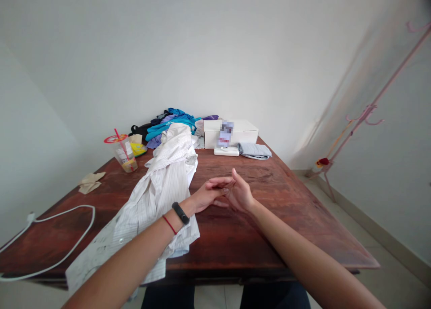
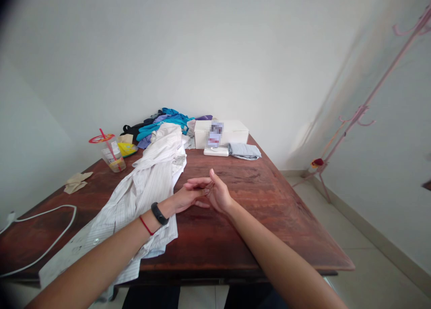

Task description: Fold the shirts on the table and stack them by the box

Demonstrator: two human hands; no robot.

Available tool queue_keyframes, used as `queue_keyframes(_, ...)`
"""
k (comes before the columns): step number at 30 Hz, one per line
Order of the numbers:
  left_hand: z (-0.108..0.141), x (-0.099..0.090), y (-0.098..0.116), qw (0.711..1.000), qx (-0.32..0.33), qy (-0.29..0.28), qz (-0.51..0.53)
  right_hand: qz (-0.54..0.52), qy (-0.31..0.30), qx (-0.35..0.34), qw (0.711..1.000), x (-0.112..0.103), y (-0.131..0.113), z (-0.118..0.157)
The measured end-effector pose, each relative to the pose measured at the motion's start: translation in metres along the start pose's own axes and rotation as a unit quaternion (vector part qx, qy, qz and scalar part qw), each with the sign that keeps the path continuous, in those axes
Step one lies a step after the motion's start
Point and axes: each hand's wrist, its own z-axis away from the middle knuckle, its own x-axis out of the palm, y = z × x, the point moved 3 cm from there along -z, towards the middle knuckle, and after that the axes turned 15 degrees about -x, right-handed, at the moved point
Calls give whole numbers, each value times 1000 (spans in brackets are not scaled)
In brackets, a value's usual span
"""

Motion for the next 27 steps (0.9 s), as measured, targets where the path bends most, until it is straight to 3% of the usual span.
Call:
queue_keyframes(4, 3, -5, 10, 999, 16, -1, -31, 52, 1, -3, 999, -10, -7, -6)
queue_keyframes(6, 5, -13, 17, 999, 29, 11, -28, 150, 18, -34, 988, -28, -13, -13)
queue_keyframes(8, 8, -26, 25, 997, 46, 55, -11, 284, 41, -70, 955, -53, -23, -23)
queue_keyframes(10, 12, -40, 32, 991, 59, 115, 11, 435, 65, -87, 894, -83, -35, -36)
queue_keyframes(11, 14, -45, 35, 988, 64, 141, 21, 522, 77, -92, 844, -99, -42, -44)
queue_keyframes(13, 16, -52, 39, 983, 71, 167, 34, 704, 82, -75, 701, -128, -58, -58)
queue_keyframes(15, 17, -54, 41, 981, 74, 174, 43, 773, 96, -53, 625, -155, -71, -69)
queue_keyframes(21, 16, -51, 38, 980, 62, 184, 43, 856, 111, 34, 504, -215, -87, -86)
queue_keyframes(27, 17, -48, 36, 982, 49, 175, 39, 892, 63, 87, 440, -242, -73, -89)
